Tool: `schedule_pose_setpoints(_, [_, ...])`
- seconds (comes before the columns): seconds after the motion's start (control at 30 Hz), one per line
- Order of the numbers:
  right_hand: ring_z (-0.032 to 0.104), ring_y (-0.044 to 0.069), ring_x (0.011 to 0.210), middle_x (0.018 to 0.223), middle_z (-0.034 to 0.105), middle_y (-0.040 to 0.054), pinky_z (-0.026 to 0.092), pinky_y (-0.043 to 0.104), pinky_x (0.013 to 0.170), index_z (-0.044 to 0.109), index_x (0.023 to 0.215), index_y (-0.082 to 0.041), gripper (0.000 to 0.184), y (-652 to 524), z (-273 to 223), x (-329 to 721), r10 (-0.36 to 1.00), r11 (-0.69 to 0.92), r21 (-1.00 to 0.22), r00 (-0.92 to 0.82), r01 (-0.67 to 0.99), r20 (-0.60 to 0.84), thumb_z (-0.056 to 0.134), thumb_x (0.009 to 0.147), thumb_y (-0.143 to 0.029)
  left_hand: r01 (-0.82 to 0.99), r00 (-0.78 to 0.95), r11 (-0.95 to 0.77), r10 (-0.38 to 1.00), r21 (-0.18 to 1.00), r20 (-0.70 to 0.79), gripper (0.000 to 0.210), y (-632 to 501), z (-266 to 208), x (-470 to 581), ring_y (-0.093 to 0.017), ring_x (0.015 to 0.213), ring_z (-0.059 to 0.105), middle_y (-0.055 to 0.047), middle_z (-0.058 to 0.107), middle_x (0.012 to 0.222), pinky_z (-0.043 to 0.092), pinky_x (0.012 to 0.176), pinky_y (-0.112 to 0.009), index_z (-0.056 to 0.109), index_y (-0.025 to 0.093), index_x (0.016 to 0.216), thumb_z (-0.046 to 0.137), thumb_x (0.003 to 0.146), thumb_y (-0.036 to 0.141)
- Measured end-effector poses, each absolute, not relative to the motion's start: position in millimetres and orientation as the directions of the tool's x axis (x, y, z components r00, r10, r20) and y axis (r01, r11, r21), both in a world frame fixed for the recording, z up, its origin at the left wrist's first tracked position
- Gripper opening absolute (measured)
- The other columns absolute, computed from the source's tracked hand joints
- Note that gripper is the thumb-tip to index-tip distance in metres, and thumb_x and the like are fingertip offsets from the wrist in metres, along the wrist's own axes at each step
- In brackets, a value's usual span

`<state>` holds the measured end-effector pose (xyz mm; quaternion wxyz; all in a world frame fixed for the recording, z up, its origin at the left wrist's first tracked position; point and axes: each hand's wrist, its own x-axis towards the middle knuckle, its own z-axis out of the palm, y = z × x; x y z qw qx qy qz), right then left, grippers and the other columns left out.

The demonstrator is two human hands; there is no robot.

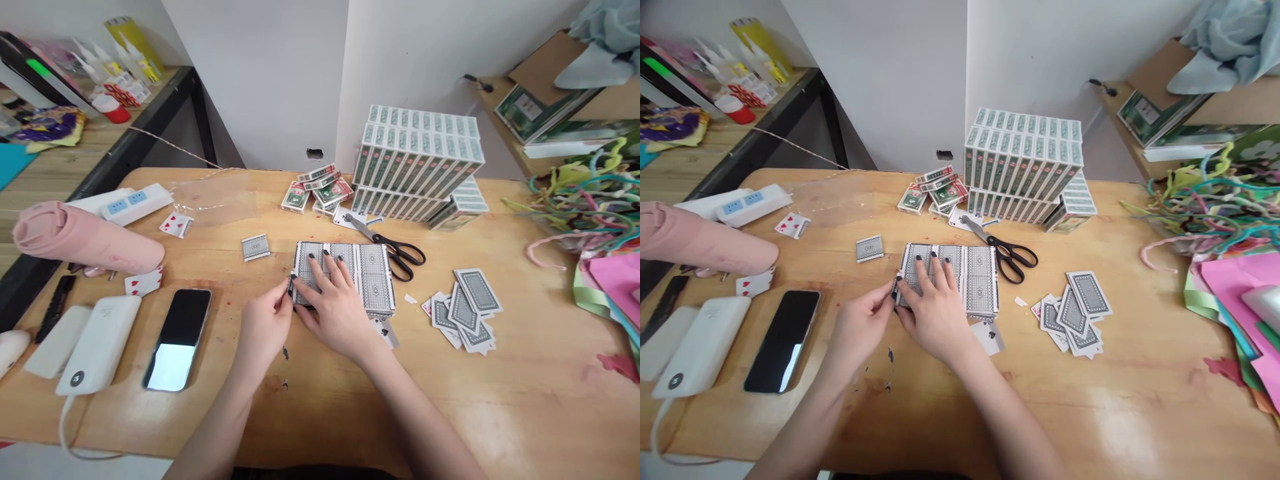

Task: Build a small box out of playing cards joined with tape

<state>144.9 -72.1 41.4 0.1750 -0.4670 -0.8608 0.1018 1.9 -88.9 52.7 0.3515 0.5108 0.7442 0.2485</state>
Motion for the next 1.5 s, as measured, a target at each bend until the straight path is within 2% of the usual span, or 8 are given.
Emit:
schedule_pose_setpoints(0.1, [0.037, 0.041, 0.133, 0.141, 0.047, 0.0179, 0.029, 0.061, 0.106, 0.060, 0.126, -0.023, 0.039, -73, 42, 144, 0.840, 0.543, -0.344, -0.502, 0.766, 0.208, 0.046, 0.091, -0.036, 0.702, -0.272, 0.356, 0.935, 0.617, -0.229, 0.039, -88, 55, 6, -0.026, 0.077, 0.071, -0.013, 0.074, 0.096, 0.051, 0.077, -0.037, 0.067, 0.015, 0.117, 0.049, 0.084, 0.024])
schedule_pose_setpoints(0.17, [0.036, 0.041, 0.133, 0.141, 0.047, 0.0175, 0.030, 0.061, 0.106, 0.061, 0.125, -0.024, 0.039, -73, 42, 144, 0.842, 0.539, -0.352, -0.500, 0.765, 0.203, 0.048, 0.090, -0.035, 0.649, -0.251, 0.356, 0.934, 0.672, -0.253, 0.038, -88, 54, 2, -0.026, 0.087, 0.070, -0.013, 0.073, 0.103, 0.051, 0.082, -0.038, 0.067, 0.016, 0.116, 0.050, 0.083, 0.026])
schedule_pose_setpoints(0.27, [0.035, 0.041, 0.134, 0.142, 0.047, 0.0170, 0.030, 0.061, 0.106, 0.061, 0.124, -0.024, 0.038, -73, 41, 143, 0.846, 0.532, -0.362, -0.496, 0.765, 0.196, 0.049, 0.090, -0.035, 0.307, -0.170, 0.414, 0.910, 0.857, -0.379, 0.041, -91, 49, -13, -0.025, 0.114, 0.061, -0.008, 0.064, 0.124, 0.046, 0.098, -0.037, 0.065, 0.018, 0.119, 0.055, 0.081, 0.030])
schedule_pose_setpoints(0.43, [0.034, 0.042, 0.134, 0.141, 0.046, 0.0179, 0.028, 0.062, 0.106, 0.063, 0.123, -0.024, 0.037, -73, 41, 142, 0.852, 0.522, -0.375, -0.487, 0.766, 0.191, 0.050, 0.089, -0.035, -0.021, -0.078, 0.484, 0.872, 0.875, -0.484, 0.050, -98, 42, -25, -0.026, 0.124, 0.053, -0.006, 0.058, 0.131, 0.040, 0.107, -0.040, 0.063, 0.020, 0.120, 0.067, 0.074, 0.036])
schedule_pose_setpoints(0.73, [0.033, 0.042, 0.135, 0.141, 0.046, 0.0186, 0.025, 0.063, 0.107, 0.059, 0.126, -0.020, 0.042, -74, 42, 140, 0.852, 0.521, -0.386, -0.487, 0.761, 0.191, 0.050, 0.088, -0.034, 0.292, -0.188, 0.409, 0.911, 0.864, -0.368, 0.042, -106, 42, -15, -0.022, 0.121, 0.056, -0.004, 0.061, 0.128, 0.042, 0.105, -0.035, 0.062, 0.019, 0.122, 0.056, 0.084, 0.034])
schedule_pose_setpoints(1.07, [0.032, 0.043, 0.136, 0.142, 0.045, 0.0180, 0.024, 0.062, 0.108, 0.058, 0.127, -0.023, 0.044, -74, 41, 140, 0.858, 0.511, -0.397, -0.478, 0.762, 0.187, 0.052, 0.085, -0.034, 0.651, -0.294, 0.314, 0.944, 0.691, -0.152, 0.035, -111, 50, 4, -0.026, 0.073, 0.071, -0.010, 0.074, 0.096, 0.052, 0.067, -0.034, 0.070, 0.020, 0.112, 0.054, 0.082, 0.026])
schedule_pose_setpoints(1.27, [0.031, 0.043, 0.136, 0.142, 0.045, 0.0187, 0.022, 0.063, 0.109, 0.058, 0.126, -0.021, 0.044, -75, 42, 140, 0.856, 0.515, -0.387, -0.483, 0.765, 0.184, 0.053, 0.085, -0.034, 0.154, -0.262, 0.409, 0.895, 0.900, -0.362, 0.032, -102, 40, -10, -0.025, 0.112, 0.062, -0.007, 0.069, 0.116, 0.047, 0.097, -0.035, 0.072, 0.020, 0.105, 0.065, 0.076, 0.032])
schedule_pose_setpoints(1.5, [0.030, 0.044, 0.136, 0.143, 0.044, 0.0197, 0.021, 0.063, 0.109, 0.058, 0.125, -0.019, 0.042, -75, 41, 139, 0.857, 0.514, -0.386, -0.483, 0.766, 0.183, 0.050, 0.087, -0.035, -0.269, -0.216, 0.525, 0.784, 0.808, -0.582, 0.044, -91, 30, -12, -0.026, 0.106, 0.063, -0.009, 0.073, 0.106, 0.048, 0.091, -0.034, 0.074, 0.018, 0.101, 0.080, 0.061, 0.034])
